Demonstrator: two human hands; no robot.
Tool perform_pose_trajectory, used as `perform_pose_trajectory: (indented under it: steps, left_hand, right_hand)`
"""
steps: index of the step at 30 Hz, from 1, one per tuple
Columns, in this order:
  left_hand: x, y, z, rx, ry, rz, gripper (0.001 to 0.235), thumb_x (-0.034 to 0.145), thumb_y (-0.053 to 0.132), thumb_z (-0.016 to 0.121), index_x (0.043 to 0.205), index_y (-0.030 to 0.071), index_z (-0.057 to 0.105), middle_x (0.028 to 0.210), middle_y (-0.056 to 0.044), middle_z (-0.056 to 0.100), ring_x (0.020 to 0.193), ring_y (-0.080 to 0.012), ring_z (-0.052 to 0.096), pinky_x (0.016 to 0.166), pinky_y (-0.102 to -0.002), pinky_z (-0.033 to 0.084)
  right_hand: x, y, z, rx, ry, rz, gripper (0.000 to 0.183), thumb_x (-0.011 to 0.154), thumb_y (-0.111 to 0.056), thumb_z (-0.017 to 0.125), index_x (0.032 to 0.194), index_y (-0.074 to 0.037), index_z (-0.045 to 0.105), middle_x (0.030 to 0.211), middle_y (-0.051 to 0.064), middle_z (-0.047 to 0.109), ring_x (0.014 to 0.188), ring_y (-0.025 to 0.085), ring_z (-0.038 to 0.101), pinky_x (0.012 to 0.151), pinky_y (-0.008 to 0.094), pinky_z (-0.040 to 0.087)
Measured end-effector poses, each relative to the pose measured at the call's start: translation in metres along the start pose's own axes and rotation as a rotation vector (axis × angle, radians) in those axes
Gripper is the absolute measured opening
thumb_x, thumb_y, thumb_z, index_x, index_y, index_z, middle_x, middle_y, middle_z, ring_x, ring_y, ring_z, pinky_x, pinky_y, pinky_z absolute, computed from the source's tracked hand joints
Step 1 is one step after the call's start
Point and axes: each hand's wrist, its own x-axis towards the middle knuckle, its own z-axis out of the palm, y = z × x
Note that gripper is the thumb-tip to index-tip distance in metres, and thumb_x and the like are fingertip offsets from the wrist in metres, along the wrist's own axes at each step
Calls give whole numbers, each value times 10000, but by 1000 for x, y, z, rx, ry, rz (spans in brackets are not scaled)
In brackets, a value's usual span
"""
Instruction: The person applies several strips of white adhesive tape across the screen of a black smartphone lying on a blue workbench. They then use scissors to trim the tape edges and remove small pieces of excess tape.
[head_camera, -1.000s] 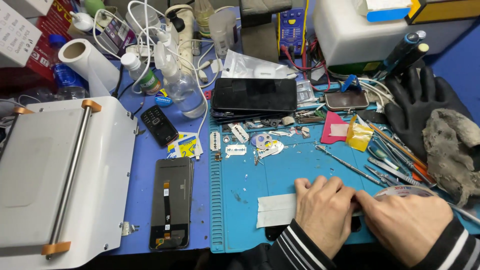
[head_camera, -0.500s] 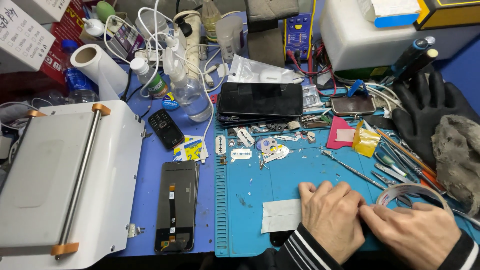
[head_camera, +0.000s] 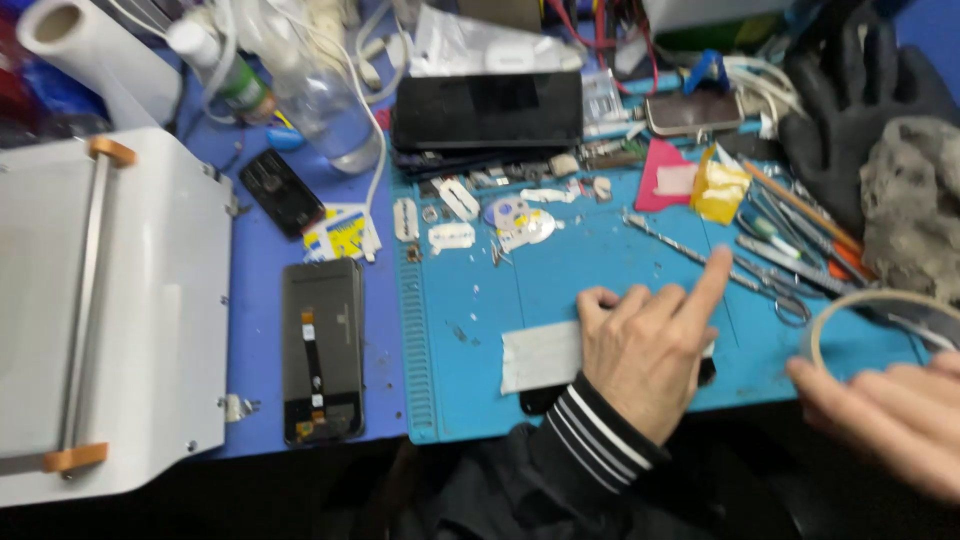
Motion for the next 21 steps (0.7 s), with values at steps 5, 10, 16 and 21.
perform_pose_trajectory:
  steps: [5, 10, 16, 21]
  left_hand:
    - [-16, -4, -26, 96, 95, 32, 594, 1069, 141, 742, 1586, 129, 449, 989, -1, 594, 919, -254, 560, 842, -419, 377]
    - [-43, -2, -90, -387, 43, -41, 165, 943, 183, 743, 1022, 63, 661, 901, -55, 678, 751, -235, 593, 753, -363, 481]
    - [-64, 1, -82, -598, -106, -156, 241, 913, 284, 733, 1009, 79, 648, 891, -35, 698, 666, -165, 608, 642, -301, 512]
    - [-67, -3, -82, -620, -76, -212, 110, 925, 73, 723, 877, 80, 623, 789, -38, 656, 639, -156, 611, 641, -281, 512]
  right_hand:
    - [41, -23, -26, 826, 130, 930, 297, 904, -106, 710, 1190, -30, 739, 1114, 119, 747, 1042, 208, 709, 947, 315, 533]
    - [56, -40, -56, 774, -12, 840, 416, 807, -223, 751, 1219, -162, 728, 1060, 54, 775, 923, 188, 746, 814, 331, 560]
    - [91, -52, -68, 729, 109, 426, 420, 885, -230, 707, 1285, -106, 663, 749, -75, 724, 527, 113, 653, 484, 313, 511]
    - [107, -49, -69, 727, 171, 249, 371, 930, -169, 673, 1255, 8, 649, 639, -20, 599, 476, 112, 542, 443, 323, 458]
